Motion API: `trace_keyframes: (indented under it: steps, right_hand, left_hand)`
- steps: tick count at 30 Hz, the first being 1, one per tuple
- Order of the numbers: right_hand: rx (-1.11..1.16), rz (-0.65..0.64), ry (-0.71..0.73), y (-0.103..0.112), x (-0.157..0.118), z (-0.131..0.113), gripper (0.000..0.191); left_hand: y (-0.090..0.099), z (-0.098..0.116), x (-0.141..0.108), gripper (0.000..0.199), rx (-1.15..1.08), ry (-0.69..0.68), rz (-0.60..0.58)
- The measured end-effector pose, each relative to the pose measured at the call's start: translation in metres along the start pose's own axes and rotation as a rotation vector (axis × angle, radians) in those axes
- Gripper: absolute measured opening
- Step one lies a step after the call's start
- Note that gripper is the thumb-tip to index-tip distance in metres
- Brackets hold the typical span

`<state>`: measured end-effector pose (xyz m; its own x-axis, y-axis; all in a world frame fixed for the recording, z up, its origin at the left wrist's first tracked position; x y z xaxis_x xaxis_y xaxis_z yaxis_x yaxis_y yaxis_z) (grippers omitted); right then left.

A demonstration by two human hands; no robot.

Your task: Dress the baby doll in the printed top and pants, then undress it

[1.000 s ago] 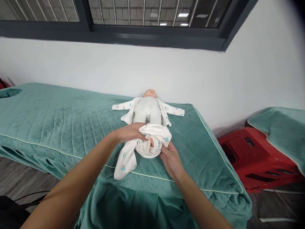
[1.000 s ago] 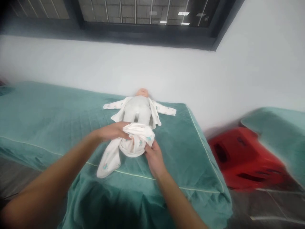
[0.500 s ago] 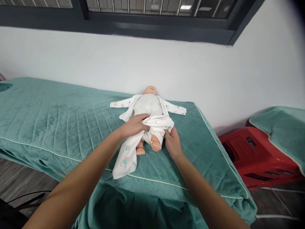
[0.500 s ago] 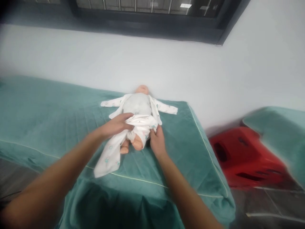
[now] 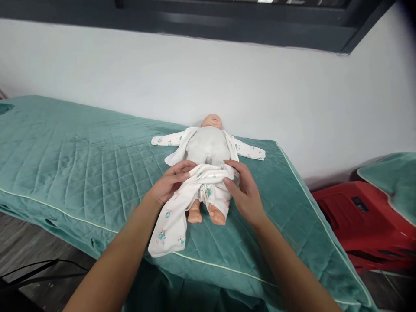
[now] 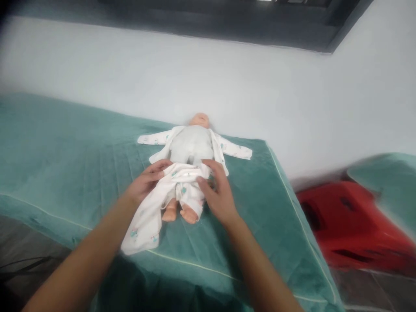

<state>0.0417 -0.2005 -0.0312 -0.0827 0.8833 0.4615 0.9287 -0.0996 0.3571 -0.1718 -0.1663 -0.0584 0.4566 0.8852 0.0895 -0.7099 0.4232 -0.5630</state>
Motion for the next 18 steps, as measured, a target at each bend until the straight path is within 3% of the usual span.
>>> trace_keyframes:
  steps: [5,8,10,12,18]
  right_hand:
    - [-0.182,-0.485,-0.003,-0.023,0.052,-0.034,0.028]
    - [-0.11,-0.741,-0.052,-0.038,0.07,-0.037,0.03]
    - [0.002,-0.841,-0.091,-0.045,0.074,-0.031,0.029]
    - [0.118,-0.823,-0.158,-0.045,0.074,-0.019,0.028]
    - [0.549,-0.506,-0.456,-0.034,0.067,0.011,0.024]
  left_hand:
    - [0.003,-0.004,0.001,0.034,-0.048,-0.022,0.023]
    - [0.005,-0.003,0.0,0.036,-0.061,-0.021,0.075]
    - [0.006,-0.004,-0.001,0.038,-0.061,-0.012,0.09]
    - [0.009,-0.005,-0.001,0.04,-0.037,0.005,0.079]
    - [0.015,-0.013,0.001,0.058,0.147,0.179,-0.113]
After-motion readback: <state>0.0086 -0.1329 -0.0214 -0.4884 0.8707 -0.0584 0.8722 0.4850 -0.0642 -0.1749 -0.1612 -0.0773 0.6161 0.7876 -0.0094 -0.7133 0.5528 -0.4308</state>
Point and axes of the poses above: each hand's wrist, its own x-axis towards the middle knuckle, its own y-axis out of the back of the hand, z = x × y, the point moved 3 cm from there along x, towards the middle knuckle, and after that the axes turned 1 degree about x, right-handed, at the moved point
